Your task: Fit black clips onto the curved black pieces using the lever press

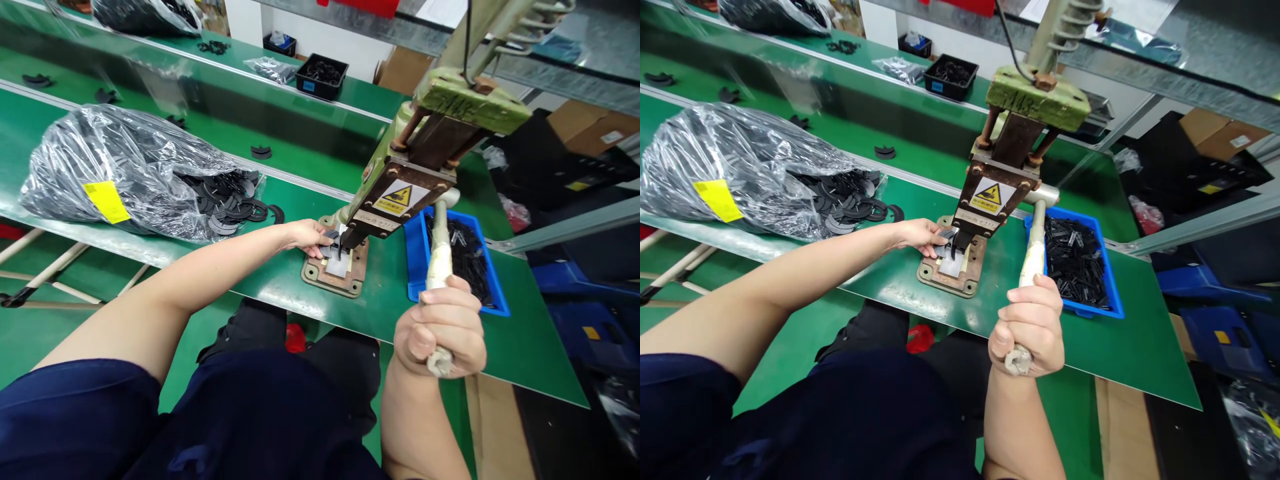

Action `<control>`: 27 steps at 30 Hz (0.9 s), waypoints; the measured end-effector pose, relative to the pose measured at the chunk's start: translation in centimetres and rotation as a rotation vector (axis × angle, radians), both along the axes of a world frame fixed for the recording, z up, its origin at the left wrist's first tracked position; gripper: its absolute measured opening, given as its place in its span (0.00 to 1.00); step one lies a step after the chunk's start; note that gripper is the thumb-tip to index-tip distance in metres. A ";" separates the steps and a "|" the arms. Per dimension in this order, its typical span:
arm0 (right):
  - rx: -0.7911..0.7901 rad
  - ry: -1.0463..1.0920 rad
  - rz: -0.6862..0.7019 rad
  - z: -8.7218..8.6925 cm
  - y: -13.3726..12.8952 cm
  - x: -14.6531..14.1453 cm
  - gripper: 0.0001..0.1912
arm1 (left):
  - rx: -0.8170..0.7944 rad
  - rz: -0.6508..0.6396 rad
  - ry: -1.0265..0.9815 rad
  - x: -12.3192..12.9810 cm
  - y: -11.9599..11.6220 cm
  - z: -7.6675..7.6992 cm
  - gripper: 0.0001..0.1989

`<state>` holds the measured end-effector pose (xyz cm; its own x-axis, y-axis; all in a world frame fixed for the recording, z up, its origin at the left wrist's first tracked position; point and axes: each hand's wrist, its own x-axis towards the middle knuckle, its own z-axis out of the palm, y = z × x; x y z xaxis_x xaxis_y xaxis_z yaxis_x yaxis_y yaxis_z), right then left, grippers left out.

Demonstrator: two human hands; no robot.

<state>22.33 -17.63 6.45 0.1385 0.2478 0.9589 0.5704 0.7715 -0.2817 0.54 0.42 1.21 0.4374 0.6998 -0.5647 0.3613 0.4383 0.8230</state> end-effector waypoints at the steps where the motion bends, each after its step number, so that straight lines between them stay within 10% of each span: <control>1: 0.014 0.011 0.002 0.1 0.2 -0.1 0.22 | -0.006 0.010 -0.003 0.0 -0.1 0.0 0.14; 7: 0.202 0.111 0.134 6.4 3.0 -0.2 0.12 | 0.041 0.051 -0.078 -0.1 -0.7 -1.1 0.14; 12: -0.007 0.164 0.138 10.7 5.1 2.2 0.30 | 0.108 0.120 -0.188 -1.5 -3.2 -0.6 0.15; 21: -0.736 0.154 0.252 -6.0 1.3 -3.3 0.17 | 0.205 0.011 -0.445 -4.4 -10.2 3.2 0.24; 27: -0.790 0.233 0.244 -7.5 -0.4 -6.8 0.10 | 0.201 -0.032 -0.440 -3.3 -12.4 3.6 0.24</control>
<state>15.55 -18.04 -1.04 0.1670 0.8790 0.4465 0.2749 0.3934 -0.8773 -2.78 -12.00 4.80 0.6273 0.7585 -0.1765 -0.0290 0.2493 0.9680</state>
